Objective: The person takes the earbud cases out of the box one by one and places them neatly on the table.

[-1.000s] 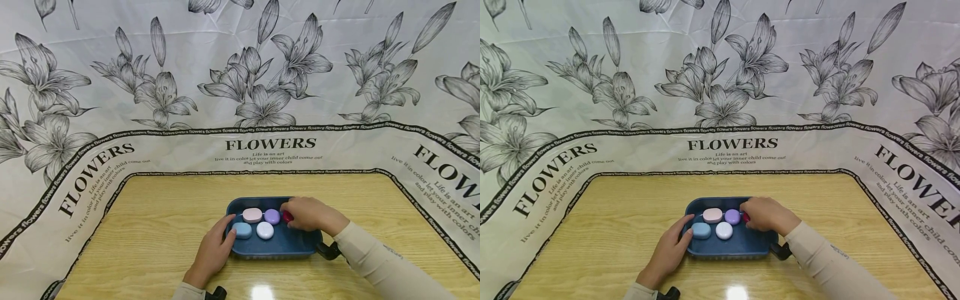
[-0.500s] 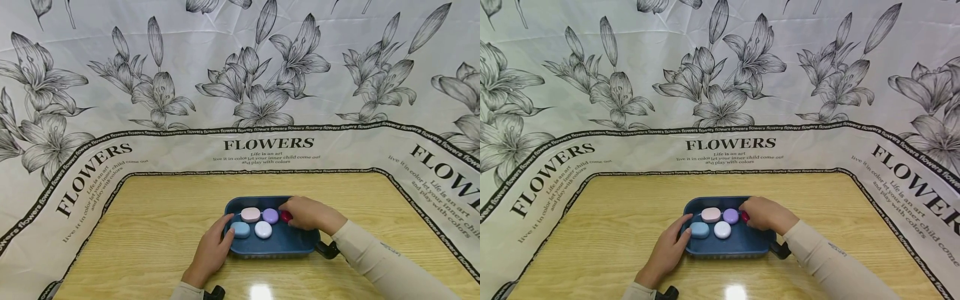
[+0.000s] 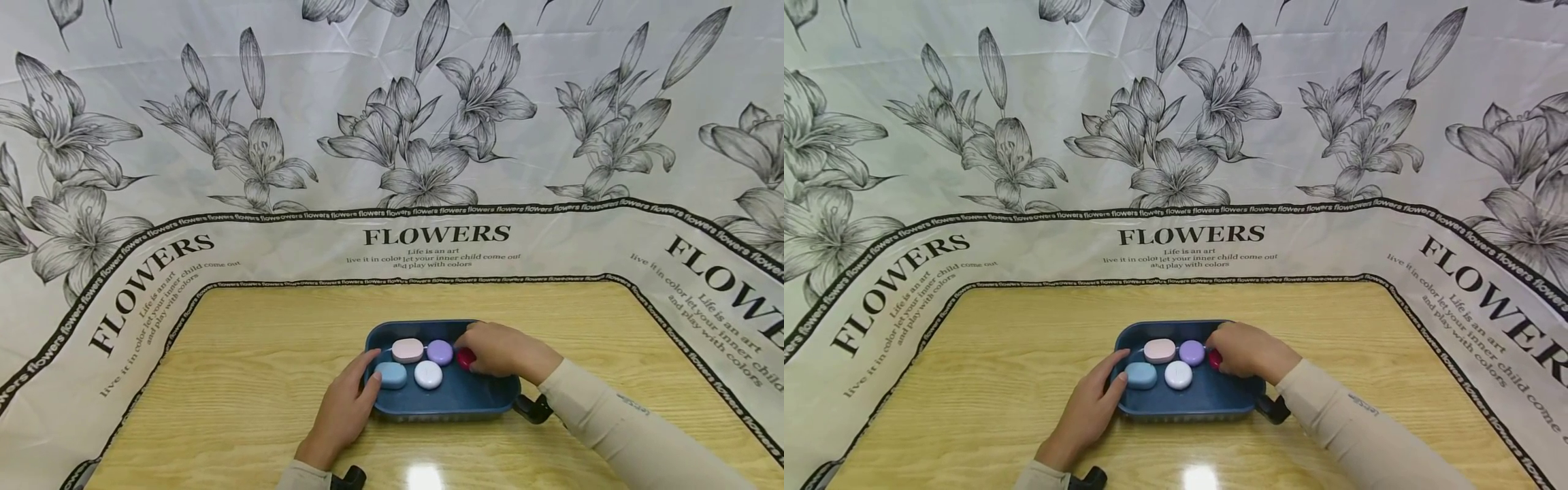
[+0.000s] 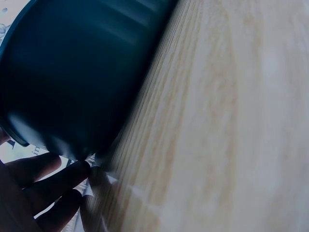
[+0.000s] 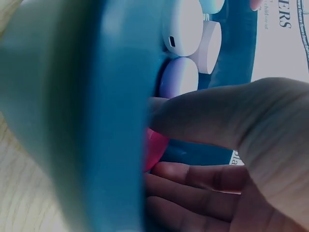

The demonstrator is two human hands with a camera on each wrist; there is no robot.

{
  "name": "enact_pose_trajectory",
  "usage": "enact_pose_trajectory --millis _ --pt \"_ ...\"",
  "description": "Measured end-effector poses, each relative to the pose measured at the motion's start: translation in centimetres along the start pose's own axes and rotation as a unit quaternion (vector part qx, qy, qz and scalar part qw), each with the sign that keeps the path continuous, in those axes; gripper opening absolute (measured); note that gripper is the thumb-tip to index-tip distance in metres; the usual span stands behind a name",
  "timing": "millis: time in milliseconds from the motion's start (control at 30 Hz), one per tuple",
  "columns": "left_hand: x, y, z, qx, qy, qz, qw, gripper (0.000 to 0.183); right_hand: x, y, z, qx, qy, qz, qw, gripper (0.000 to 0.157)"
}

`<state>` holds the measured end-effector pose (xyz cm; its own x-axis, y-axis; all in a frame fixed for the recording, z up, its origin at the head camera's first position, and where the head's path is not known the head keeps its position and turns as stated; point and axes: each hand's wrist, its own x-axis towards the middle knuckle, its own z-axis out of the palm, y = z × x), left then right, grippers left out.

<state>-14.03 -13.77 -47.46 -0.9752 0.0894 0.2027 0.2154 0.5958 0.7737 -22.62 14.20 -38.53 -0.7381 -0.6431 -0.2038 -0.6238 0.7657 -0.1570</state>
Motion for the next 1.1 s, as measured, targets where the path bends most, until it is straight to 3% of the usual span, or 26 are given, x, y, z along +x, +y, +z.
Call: enact_pose_trajectory --millis 433,1100 --pt "0.1 0.1 -0.1 -0.004 0.001 0.004 1.0000 0.041 0.2 -0.3 0.0 -0.006 -0.055 0.030 0.998 0.020" --pt "0.0 0.1 -0.1 0.001 0.001 0.002 1.0000 0.041 0.1 -1.1 0.4 -0.054 -0.054 0.036 0.996 0.026"
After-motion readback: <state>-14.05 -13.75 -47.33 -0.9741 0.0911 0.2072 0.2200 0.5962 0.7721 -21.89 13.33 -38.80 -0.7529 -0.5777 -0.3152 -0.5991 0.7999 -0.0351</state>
